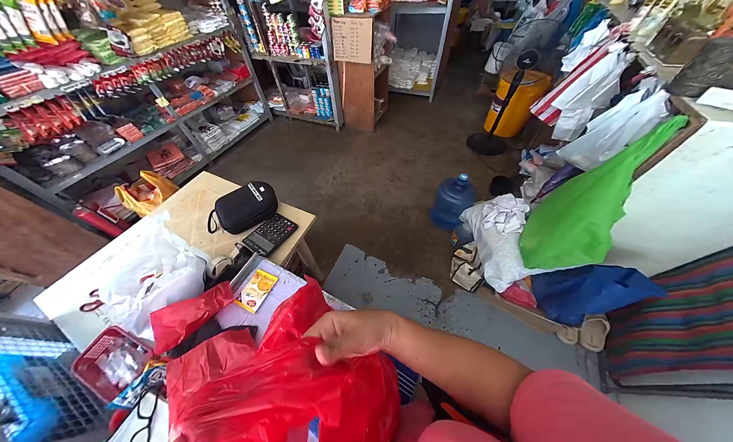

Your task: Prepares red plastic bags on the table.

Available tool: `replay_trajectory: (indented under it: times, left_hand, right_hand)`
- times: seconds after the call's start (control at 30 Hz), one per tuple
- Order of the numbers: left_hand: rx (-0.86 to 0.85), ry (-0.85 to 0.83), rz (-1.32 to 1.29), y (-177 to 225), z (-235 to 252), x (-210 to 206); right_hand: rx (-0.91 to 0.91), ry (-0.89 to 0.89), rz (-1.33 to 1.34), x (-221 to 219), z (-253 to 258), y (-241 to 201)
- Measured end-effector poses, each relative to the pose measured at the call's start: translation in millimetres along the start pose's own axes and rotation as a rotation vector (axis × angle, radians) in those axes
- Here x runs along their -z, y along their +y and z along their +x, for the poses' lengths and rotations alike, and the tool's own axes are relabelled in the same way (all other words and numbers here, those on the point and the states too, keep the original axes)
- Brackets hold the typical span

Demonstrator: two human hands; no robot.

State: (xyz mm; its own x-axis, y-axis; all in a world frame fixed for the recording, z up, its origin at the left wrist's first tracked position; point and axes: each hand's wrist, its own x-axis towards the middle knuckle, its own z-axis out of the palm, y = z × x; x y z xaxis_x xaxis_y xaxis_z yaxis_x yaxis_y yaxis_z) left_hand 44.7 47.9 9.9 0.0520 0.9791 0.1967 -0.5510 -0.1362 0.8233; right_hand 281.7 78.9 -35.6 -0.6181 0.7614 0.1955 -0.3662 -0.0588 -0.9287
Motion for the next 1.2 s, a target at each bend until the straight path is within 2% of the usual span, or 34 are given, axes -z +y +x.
replay_trajectory:
  times: [0.1, 0.13, 0.2, 0.23, 0.27, 0.3, 0.33, 0.43, 0.47, 0.57, 0.63, 0.67, 0.73, 0.77, 0.8, 0.87, 0.93, 1.0, 1.03, 1.1, 1.2]
  left_hand:
    - [0.035, -0.002, 0.009, -3, 5, 0]
    - [0.055, -0.115, 0.070, -13, 7, 22]
    - [0.121, -0.484, 0.216, -37, 14, 67]
    - [0.165, -0.670, 0.238, -44, 18, 75]
    - [0.212, -0.773, 0.224, -49, 18, 75]
    - [0.222, -0.787, 0.210, -50, 15, 73]
    - [0.183, -0.714, 0.212, -48, 10, 70]
    - [-0.066, -0.262, 0.278, -11, 13, 26]
    - [-0.106, -0.246, 0.252, -4, 21, 19]
    - [-0.055, -0.316, 0.140, 3, 20, 8]
    - [0.041, -0.323, 0.106, -4, 12, 14]
    - [0.072, -0.410, 0.100, -20, 11, 38]
    - [0.116, -0.737, 0.133, -47, 16, 75]
    - [0.156, -0.820, 0.181, -50, 17, 75]
    - [0.180, -0.832, 0.208, -53, 16, 74]
    - [0.176, -0.696, 0.172, -60, 13, 80]
    - [0.174, -0.445, 0.150, -59, 9, 86]
    - [0.288, -0.187, 0.185, -58, 6, 81]
    - [0.335, -0.112, 0.253, -62, 8, 78]
    - [0.374, -0.126, 0.276, -78, 16, 81]
    - [0.316, -0.065, 0.186, -100, 24, 87]
  right_hand:
    - [-0.065, -0.146, -0.191, 5, -2, -13]
    - [0.014, -0.114, -0.162, 9, -4, -13]
    - [0.266, 0.008, 0.046, 15, -7, -10]
    - [0.357, 0.023, 0.183, 17, -5, -8]
    - [0.386, 0.030, 0.276, 16, -3, -6]
    - [0.366, 0.043, 0.330, 14, -2, -3]
    - [0.309, 0.074, 0.364, 10, -2, 0]
    - [0.122, 0.115, 0.325, 0, -3, 1]
    - [0.061, 0.086, 0.240, -1, -2, 1]
    - [-0.041, -0.149, -0.055, 6, -2, -1]
    - [0.047, -0.207, -0.107, 15, -7, 1]
    - [0.120, -0.134, -0.074, 17, -13, 2]
    - [0.246, 0.069, 0.075, 16, -21, 4]
    - [0.284, 0.105, 0.159, 15, -22, 4]
    - [0.281, 0.125, 0.205, 15, -23, 3]
    - [0.174, 0.125, 0.160, 22, -24, -2]
    - [0.020, 0.163, 0.096, 36, -23, -1]
    - [-0.112, 0.265, 0.126, 45, -21, 4]
    - [-0.157, 0.317, 0.152, 48, -18, 7]
    - [-0.210, 0.427, 0.143, 52, -9, 13]
    - [-0.248, 0.575, 0.005, 56, 12, 20]
